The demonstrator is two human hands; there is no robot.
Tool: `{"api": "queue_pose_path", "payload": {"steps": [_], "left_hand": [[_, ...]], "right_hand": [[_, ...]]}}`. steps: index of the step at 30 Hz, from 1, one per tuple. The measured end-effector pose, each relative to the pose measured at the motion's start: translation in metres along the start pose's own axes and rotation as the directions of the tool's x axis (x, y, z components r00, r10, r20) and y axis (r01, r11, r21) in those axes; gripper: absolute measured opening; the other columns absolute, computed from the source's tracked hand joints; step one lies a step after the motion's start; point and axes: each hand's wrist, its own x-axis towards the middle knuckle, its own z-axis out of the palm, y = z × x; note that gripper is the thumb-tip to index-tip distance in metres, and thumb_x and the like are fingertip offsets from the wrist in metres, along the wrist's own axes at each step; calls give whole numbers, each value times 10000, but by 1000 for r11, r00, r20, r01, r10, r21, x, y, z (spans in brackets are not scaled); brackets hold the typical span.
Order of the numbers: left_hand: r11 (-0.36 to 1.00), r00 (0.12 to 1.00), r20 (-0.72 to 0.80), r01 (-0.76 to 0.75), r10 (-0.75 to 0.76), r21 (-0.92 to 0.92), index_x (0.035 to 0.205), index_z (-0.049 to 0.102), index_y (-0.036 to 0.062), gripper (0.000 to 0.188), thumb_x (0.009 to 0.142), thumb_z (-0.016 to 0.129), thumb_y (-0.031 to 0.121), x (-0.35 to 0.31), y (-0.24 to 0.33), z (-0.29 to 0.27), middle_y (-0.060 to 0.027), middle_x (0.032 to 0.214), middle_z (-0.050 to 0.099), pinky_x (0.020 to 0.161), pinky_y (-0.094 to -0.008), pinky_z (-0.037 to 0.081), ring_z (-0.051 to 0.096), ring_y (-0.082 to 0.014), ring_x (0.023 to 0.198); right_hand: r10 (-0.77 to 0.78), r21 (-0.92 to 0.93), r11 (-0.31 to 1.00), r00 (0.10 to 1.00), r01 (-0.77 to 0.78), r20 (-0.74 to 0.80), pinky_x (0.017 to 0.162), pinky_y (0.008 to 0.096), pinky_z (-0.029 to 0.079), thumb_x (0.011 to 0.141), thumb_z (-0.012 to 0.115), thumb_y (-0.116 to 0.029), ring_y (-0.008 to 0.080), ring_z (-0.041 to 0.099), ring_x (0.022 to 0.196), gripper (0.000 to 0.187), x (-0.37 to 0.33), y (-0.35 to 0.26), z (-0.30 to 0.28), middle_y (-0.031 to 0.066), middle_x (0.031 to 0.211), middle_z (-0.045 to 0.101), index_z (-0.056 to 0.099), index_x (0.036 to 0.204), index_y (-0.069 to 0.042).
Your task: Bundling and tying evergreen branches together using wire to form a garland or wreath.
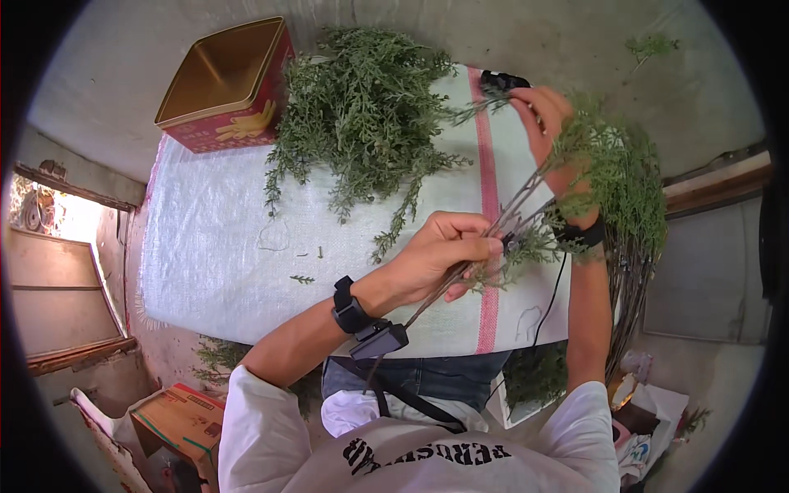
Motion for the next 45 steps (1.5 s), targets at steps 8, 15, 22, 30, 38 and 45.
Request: {"api": "queue_pose_path", "payload": {"steps": [8, 15, 22, 30, 38, 45], "left_hand": [[998, 990, -132, -44, 51, 55, 982, 641, 9, 133, 916, 678, 118, -2, 6, 13, 2, 707, 618, 395, -191, 378, 523, -41, 529], [842, 922, -296, -54, 248, 537, 934, 632, 62, 122, 901, 709, 150, 3, 6, 11, 53, 654, 544, 409, -180, 348, 463, -7, 507], [905, 883, -428, 7, 194, 425, 973, 655, 54, 158, 901, 714, 182, 16, -3, 2, 68, 645, 530, 408, -171, 335, 456, 4, 502], [919, 841, -484, -39, 243, 393, 952, 679, 38, 169, 887, 733, 184, 22, -10, -14, 78, 641, 518, 401, -162, 351, 472, 5, 504], [899, 834, -456, -103, 311, 426, 929, 690, 28, 151, 883, 738, 164, 24, -14, -15, 75, 650, 519, 398, -154, 360, 488, 9, 519], [907, 822, -478, -103, 308, 409, 941, 693, 17, 157, 875, 745, 150, 26, -15, -16, 71, 653, 524, 394, -152, 357, 495, 7, 521]], "right_hand": [[862, 610, 244, 456, -754, 220, 731, 281, 524, 950, 605, -131, 149, 664, 914, 235, -64, 38, -64, 97, 1084, 696, 645, 1166, -49], [787, 910, 16, 567, -415, 245, 648, 250, 528, 955, 598, -114, 120, 633, 763, 198, -47, -68, -74, 124, 1003, 690, 623, 1096, 22], [601, 762, -11, 605, -648, 523, 551, 237, 535, 915, 641, -32, 117, 629, 658, 198, -57, -82, -41, 140, 938, 697, 616, 1087, 64], [607, 677, -157, 471, -719, 641, 574, 242, 538, 908, 670, -60, 113, 628, 677, 221, -83, -75, -12, 112, 921, 699, 653, 1099, 49], [572, 655, -287, 424, -699, 703, 642, 255, 548, 915, 671, -86, 102, 625, 761, 189, -92, -77, -2, 75, 981, 702, 689, 1076, 12], [553, 672, -363, 431, -646, 713, 630, 249, 533, 923, 664, -98, 93, 612, 774, 195, -97, -79, 2, 60, 1032, 699, 687, 1097, -13]]}}
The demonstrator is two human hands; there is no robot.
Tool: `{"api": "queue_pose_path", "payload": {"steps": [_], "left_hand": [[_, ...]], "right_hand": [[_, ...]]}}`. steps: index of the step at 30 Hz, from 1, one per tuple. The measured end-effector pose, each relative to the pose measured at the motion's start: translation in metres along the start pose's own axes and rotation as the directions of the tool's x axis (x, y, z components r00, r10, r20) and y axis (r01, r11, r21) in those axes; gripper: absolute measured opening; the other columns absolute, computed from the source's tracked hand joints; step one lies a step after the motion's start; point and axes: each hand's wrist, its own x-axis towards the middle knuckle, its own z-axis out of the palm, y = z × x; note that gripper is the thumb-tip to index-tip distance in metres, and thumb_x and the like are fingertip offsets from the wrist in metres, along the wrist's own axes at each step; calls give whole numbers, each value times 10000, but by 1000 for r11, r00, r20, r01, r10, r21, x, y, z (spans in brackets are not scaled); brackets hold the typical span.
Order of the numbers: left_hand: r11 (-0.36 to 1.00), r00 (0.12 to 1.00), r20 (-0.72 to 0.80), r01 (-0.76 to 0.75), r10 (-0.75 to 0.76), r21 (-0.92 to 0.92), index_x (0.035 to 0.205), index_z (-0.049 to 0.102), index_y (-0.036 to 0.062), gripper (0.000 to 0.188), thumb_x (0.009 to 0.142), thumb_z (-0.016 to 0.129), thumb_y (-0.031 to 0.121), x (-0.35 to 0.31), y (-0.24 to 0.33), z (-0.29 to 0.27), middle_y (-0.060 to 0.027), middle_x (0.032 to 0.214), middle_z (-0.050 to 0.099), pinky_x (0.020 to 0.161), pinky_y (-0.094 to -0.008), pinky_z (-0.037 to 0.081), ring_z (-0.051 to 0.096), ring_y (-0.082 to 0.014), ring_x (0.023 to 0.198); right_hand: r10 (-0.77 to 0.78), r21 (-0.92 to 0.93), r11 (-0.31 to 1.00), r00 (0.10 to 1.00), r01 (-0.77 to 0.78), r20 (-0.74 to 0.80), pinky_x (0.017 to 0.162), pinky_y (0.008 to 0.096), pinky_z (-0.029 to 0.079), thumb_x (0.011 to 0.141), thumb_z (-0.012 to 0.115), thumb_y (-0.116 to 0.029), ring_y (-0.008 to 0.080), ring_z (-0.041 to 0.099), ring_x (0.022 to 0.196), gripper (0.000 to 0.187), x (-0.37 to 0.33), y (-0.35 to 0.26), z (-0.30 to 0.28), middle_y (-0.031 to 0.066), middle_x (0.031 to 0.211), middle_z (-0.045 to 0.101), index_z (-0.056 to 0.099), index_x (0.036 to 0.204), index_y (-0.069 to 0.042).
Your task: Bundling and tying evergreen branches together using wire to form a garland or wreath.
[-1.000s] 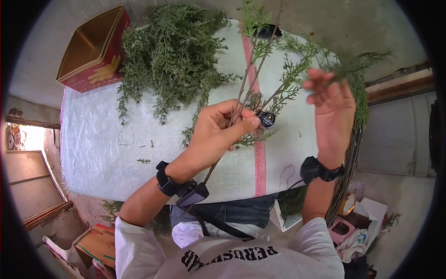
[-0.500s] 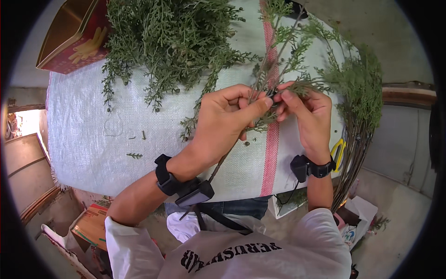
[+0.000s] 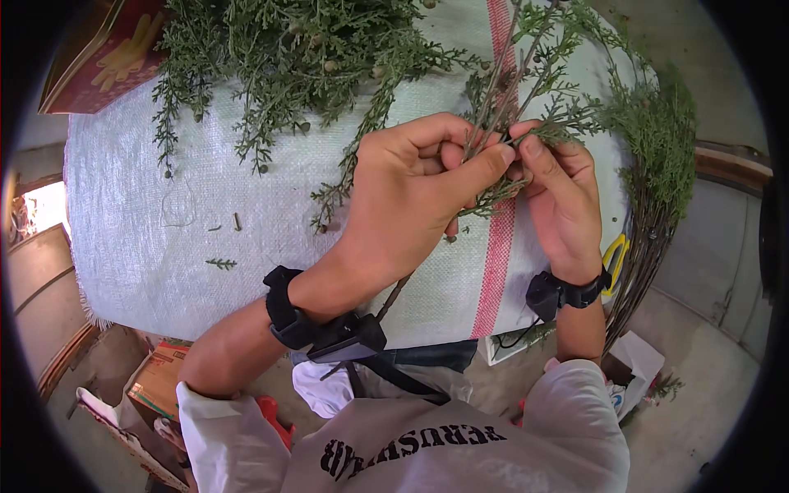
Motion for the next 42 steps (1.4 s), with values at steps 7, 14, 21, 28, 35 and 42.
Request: {"api": "queue_pose_path", "payload": {"steps": [7, 14, 21, 28, 35, 42], "left_hand": [[1000, 1000, 14, -3, 3, -27, 938, 694, 10, 163, 869, 750, 146, -1, 0, 1, 64, 645, 532, 392, -152, 359, 500, 5, 519], [1000, 1000, 22, -17, 17, -5, 930, 703, -1, 173, 863, 755, 150, -1, 1, -1, 59, 622, 529, 380, -159, 365, 501, 4, 506], [999, 999, 1, -37, 37, 25, 796, 643, 4, 110, 884, 682, 56, 0, 2, 1, 62, 601, 514, 388, -181, 325, 430, 15, 497], [1000, 1000, 29, -10, 10, 0, 909, 700, 2, 143, 874, 740, 134, -1, -1, -3, 57, 626, 531, 377, -158, 372, 502, 5, 504], [1000, 999, 52, 1, 0, -23, 907, 686, 16, 105, 881, 727, 109, 1, -2, -4, 55, 654, 549, 389, -156, 378, 516, 3, 533], [999, 997, 63, 35, -33, -26, 963, 679, 15, 109, 887, 714, 85, -1, 1, -2, 53, 677, 565, 414, -154, 391, 520, 7, 561]], "right_hand": [[-30, 38, 999, 999, 31, -25, 620, 244, 512, 930, 657, -107, 92, 611, 763, 221, -1, 1, 2, 59, 973, 694, 671, 1119, 6], [-37, 5, 999, 999, 37, -32, 625, 242, 512, 930, 659, -114, 92, 614, 736, 231, -1, 1, 0, 61, 927, 694, 670, 1124, 11], [-94, -76, 993, 995, 91, -46, 653, 238, 518, 920, 668, -88, 95, 623, 727, 215, -2, 1, 1, 75, 962, 702, 678, 1113, 7], [-142, -146, 978, 989, 147, 40, 700, 256, 537, 899, 679, -41, 112, 646, 796, 180, -1, 0, -3, 101, 1036, 699, 686, 1072, 8], [-130, -181, 976, 990, 118, -57, 739, 279, 549, 883, 689, -21, 143, 651, 898, 169, -4, 2, 3, 114, 1093, 684, 679, 1048, 12], [-100, -161, 983, 993, 89, -63, 758, 268, 541, 852, 713, -17, 142, 651, 904, 230, -4, -6, 3, 98, 1051, 676, 645, 1067, 27]]}}
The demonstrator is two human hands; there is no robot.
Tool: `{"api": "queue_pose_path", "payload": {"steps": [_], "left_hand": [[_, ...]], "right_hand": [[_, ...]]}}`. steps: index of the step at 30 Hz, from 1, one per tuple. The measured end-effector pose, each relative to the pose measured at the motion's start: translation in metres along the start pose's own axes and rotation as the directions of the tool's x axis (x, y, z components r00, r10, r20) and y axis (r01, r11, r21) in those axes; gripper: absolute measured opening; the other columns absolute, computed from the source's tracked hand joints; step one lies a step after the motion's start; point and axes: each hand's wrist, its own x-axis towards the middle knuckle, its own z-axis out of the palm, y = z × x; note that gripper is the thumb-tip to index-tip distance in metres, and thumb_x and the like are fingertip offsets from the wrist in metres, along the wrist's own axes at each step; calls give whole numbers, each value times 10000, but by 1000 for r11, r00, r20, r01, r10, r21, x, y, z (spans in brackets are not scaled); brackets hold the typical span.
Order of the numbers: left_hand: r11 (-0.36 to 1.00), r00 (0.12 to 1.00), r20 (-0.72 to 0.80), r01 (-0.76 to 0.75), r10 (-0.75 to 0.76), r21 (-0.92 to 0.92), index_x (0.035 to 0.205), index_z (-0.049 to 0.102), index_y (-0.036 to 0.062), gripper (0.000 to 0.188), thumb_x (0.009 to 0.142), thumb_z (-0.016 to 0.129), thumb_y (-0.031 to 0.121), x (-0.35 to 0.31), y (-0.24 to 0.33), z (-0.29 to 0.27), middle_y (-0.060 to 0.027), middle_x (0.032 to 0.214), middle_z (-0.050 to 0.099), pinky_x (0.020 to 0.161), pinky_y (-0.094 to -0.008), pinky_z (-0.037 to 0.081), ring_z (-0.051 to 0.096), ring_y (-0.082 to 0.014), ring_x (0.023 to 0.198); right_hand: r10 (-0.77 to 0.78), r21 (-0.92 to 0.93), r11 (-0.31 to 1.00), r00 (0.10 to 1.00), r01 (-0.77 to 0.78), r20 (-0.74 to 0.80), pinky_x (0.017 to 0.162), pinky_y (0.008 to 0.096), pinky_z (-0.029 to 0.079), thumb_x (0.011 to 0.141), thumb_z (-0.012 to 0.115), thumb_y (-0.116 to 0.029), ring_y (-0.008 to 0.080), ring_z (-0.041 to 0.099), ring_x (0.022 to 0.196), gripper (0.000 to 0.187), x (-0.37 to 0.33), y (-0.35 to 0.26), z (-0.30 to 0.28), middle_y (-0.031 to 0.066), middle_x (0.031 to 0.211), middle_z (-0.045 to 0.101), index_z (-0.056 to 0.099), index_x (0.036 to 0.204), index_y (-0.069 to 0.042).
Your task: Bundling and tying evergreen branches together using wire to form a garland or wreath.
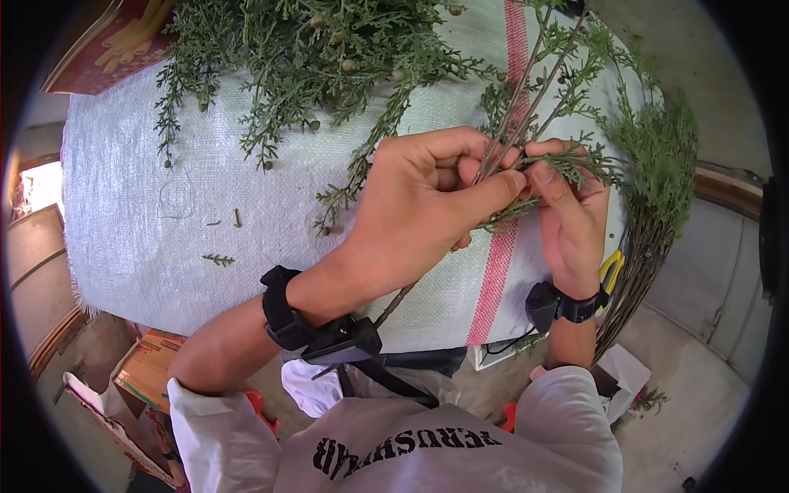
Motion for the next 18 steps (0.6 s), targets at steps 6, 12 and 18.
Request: {"api": "queue_pose_path", "payload": {"steps": [6, 12, 18], "left_hand": [[999, 999, 29, -32, 32, 14, 993, 687, 15, 124, 890, 708, 82, -1, 0, 1, 51, 691, 574, 415, -152, 382, 527, 6, 582], [1000, 999, 46, 15, -15, -15, 1017, 692, 22, 156, 895, 710, 118, -1, 3, -1, 48, 702, 586, 425, -153, 384, 528, 3, 579], [999, 999, 12, 40, -40, -4, 1042, 692, 26, 185, 893, 714, 133, -2, 4, -1, 40, 716, 605, 430, -157, 390, 531, 3, 579]], "right_hand": [[-95, -6, 995, 995, 95, 10, 743, 255, 526, 835, 726, -41, 122, 646, 865, 264, 1, -11, 2, 73, 986, 672, 620, 1067, 27], [33, -40, 999, 998, -31, 45, 732, 238, 510, 823, 728, -24, 105, 639, 810, 256, 2, -14, -10, 56, 930, 679, 616, 1049, 18], [4, -137, 991, 998, 4, 62, 730, 251, 519, 818, 724, -4, 127, 649, 814, 219, 4, -10, -11, 85, 929, 684, 643, 1020, 26]]}}
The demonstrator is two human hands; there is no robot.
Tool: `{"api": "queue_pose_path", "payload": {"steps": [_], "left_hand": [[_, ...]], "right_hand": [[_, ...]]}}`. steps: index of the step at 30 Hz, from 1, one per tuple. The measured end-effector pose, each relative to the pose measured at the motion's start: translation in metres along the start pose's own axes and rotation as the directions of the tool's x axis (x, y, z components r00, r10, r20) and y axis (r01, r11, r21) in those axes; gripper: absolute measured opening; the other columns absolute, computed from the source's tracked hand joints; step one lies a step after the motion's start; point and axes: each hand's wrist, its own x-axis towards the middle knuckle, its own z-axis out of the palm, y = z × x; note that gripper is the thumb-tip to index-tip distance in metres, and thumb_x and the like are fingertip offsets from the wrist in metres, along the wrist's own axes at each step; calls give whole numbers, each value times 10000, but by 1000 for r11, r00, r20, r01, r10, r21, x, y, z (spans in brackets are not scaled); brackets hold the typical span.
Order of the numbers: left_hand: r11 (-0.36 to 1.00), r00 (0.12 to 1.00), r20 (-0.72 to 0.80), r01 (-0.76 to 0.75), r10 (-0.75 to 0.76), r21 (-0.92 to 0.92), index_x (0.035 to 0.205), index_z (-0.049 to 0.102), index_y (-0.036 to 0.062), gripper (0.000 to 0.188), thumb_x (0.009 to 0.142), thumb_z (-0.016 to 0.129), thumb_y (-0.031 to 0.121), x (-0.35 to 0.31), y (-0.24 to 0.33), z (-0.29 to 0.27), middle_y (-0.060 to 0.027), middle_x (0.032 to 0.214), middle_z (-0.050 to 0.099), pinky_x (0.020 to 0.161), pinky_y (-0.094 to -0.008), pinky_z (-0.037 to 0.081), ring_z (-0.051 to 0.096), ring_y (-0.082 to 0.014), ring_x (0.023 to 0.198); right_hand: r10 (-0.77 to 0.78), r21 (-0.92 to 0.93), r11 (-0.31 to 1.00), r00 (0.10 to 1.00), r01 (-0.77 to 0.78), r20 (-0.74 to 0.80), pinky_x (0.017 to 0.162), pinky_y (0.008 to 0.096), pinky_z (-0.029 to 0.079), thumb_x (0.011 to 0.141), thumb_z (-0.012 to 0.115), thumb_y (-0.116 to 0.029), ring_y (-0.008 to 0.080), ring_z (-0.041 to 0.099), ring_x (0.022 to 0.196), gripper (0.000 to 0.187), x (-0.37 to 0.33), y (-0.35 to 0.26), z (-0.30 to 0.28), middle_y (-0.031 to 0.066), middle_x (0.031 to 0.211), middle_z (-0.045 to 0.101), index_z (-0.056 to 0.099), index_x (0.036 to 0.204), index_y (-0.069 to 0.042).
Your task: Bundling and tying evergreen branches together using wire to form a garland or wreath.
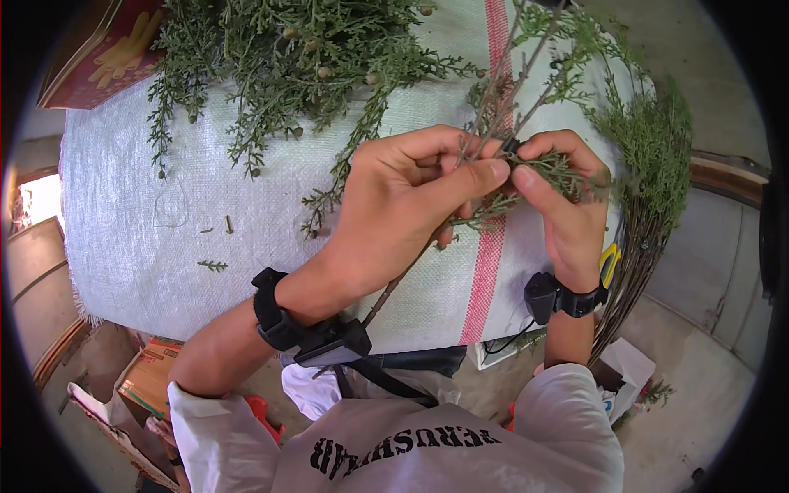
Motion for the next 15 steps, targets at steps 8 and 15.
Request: {"api": "queue_pose_path", "payload": {"steps": [8, 15], "left_hand": [[999, 999, 2, -36, 36, 21, 1068, 687, 24, 206, 889, 719, 121, 1, 0, 2, 30, 721, 618, 430, -153, 391, 535, 0, 576], [997, 999, 5, -50, 49, 53, 1054, 682, 9, 192, 889, 715, 101, 0, -3, 3, 32, 704, 599, 423, -158, 391, 524, 2, 568]], "right_hand": [[-436, -424, 779, 885, 462, 163, 774, 273, 530, 792, 721, 54, 173, 664, 861, 154, 0, -13, -1, 140, 963, 691, 705, 942, 21], [-372, -309, 872, 924, 380, 89, 747, 282, 536, 777, 692, 96, 181, 664, 852, 152, 0, -9, -1, 146, 1011, 675, 700, 908, 20]]}}
